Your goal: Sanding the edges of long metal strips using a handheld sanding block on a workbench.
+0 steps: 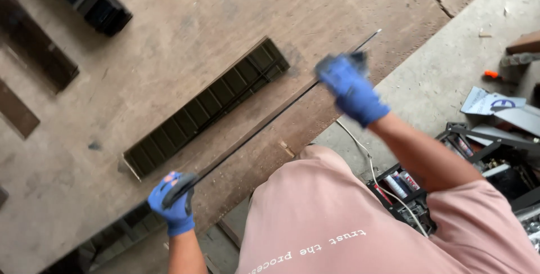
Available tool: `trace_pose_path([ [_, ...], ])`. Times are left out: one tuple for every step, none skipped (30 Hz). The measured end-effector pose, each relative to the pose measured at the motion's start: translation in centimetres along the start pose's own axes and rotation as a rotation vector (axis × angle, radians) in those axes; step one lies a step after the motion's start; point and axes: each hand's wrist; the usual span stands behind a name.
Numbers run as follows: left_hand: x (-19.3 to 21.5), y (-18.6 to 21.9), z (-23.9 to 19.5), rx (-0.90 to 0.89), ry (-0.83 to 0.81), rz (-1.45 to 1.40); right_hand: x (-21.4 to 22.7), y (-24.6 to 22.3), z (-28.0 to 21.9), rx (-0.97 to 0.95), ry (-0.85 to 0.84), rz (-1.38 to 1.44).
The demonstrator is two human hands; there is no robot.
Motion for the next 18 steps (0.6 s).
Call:
trace_pose_path([
  [0.0,0.8,0.6,0.009,0.021,0.007,-0.8,-1.3,-0.2,0.021,-0.010,0.006],
  [0.2,1.5,1.4,0.022,-0.069,0.069,-1.7,-2.8,-0.2,0.038,-0.079,0.043],
  [0.5,2.2,2.2,0.038,-0.158,0.130,-2.7,-4.2,-0.3,0.057,-0.148,0.080],
  [0.2,2.9,2.6,0.046,-0.147,0.141,-2.4,-3.0,-0.6,0.070,-0.152,0.090],
  [0.0,3.5,2.9,0.046,-0.129,0.017,-2.1,-1.9,-0.9,0.006,-0.136,-0.008],
  [-0.5,3.9,3.4,0.040,-0.106,-0.110,-1.8,-0.4,-0.9,-0.053,-0.116,-0.111],
  [-0.3,3.3,3.3,0.041,-0.089,-0.101,-2.7,-1.5,-0.7,-0.034,-0.118,-0.106],
  [-0.1,2.8,3.0,-0.004,-0.143,-0.037,-3.4,-2.7,-0.8,-0.033,-0.115,-0.081],
  [0.1,2.3,2.7,-0.047,-0.197,0.028,-4.1,-3.8,-0.8,-0.032,-0.113,-0.056],
  [0.0,2.0,2.6,-0.034,-0.181,0.031,-4.2,-9.0,1.0,-0.016,-0.126,-0.053],
  [-0.1,1.8,2.5,0.003,-0.156,0.011,-4.2,-14.2,2.7,0.060,-0.137,0.003],
  [-0.1,1.4,2.7,0.036,-0.129,-0.010,-4.3,-19.4,4.4,0.136,-0.144,0.057],
  [-0.3,1.6,2.1,0.043,-0.111,-0.007,-4.6,-18.7,4.0,0.153,-0.153,0.059],
  [-0.2,1.6,2.0,0.080,-0.101,-0.044,-5.2,-18.2,3.7,0.153,-0.113,0.076],
  [-0.1,1.6,2.0,0.117,-0.090,-0.082,-5.8,-17.7,3.6,0.153,-0.073,0.094],
  [-0.4,1.2,1.9,0.114,-0.075,-0.084,-5.3,-17.4,3.6,0.168,-0.075,0.089],
  [-0.6,0.7,1.9,0.071,-0.034,-0.114,-4.8,-17.1,3.5,0.111,-0.095,-0.102],
  [-0.9,0.6,1.3,0.042,0.001,-0.145,-4.2,-17.1,3.0,0.048,-0.123,-0.286],
])
Point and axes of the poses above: each hand's wrist, its own z-axis towards the middle knuckle, its own x-axis out of the back of the hand, y = z × x, and after that the axes turned 3 degrees about -z, right-handed
